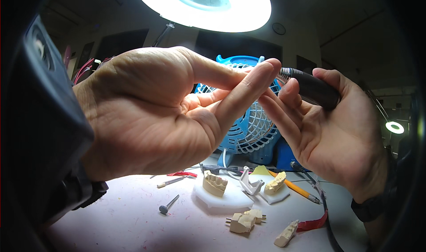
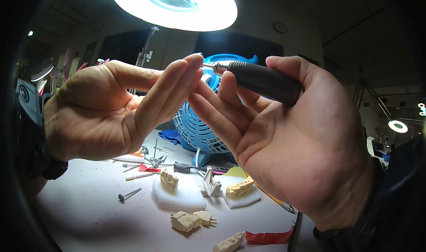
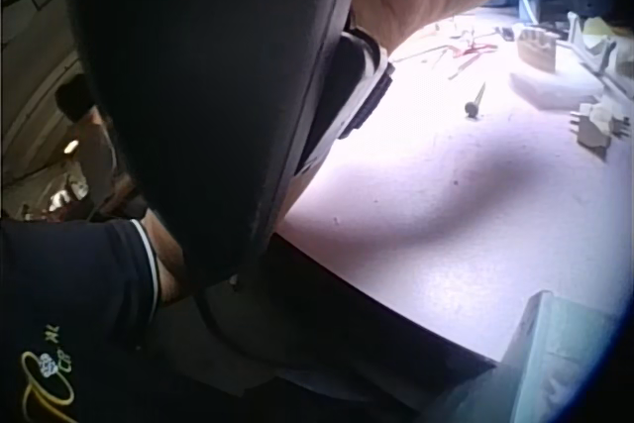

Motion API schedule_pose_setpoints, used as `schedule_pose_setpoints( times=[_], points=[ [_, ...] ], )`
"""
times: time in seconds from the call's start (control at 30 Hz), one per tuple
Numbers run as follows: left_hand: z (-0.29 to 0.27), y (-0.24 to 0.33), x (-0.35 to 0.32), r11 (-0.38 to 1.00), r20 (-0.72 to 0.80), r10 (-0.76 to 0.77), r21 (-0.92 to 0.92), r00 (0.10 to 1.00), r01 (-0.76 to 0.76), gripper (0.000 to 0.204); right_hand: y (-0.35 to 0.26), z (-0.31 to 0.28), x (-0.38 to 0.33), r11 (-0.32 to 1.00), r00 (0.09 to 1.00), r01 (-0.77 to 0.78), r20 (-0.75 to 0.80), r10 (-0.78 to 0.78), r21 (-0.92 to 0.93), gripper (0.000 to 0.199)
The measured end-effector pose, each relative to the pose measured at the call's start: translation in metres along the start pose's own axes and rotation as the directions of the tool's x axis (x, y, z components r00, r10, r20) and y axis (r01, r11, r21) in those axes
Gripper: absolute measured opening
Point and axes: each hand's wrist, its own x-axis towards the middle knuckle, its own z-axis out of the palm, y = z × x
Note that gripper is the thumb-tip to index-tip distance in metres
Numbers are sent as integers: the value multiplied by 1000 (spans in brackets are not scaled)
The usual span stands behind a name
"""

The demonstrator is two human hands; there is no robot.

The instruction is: Grinding and polishing a dental plaster model using a rotary tool.

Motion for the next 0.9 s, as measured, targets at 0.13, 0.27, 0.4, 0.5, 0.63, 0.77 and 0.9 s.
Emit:
schedule_pose_setpoints(
  times=[0.13,0.27,0.4,0.5,0.63,0.77,0.9],
  points=[
    [0,0,0,999,5,17,35,1000,-17,24,-1,-5,1,998,1000,-25,12,24,64,40],
    [0,-1,0,997,-9,39,61,999,-39,25,0,-11,6,992,999,-43,22,41,123,39],
    [1,-1,0,998,1,23,52,1000,-23,26,3,-5,7,989,999,-45,24,42,140,38],
    [1,-1,0,998,0,26,60,1000,-26,26,6,6,2,995,987,54,-154,-41,79,37],
    [1,-1,0,997,-1,25,66,1000,-25,26,7,12,1,996,981,63,-189,-51,59,37],
    [1,-1,0,996,-7,41,85,999,-40,26,1,7,2,986,992,-61,-101,77,156,36],
    [1,-1,0,994,-11,58,96,998,-57,26,3,-2,2,984,997,-75,-1,76,161,36]
  ],
)
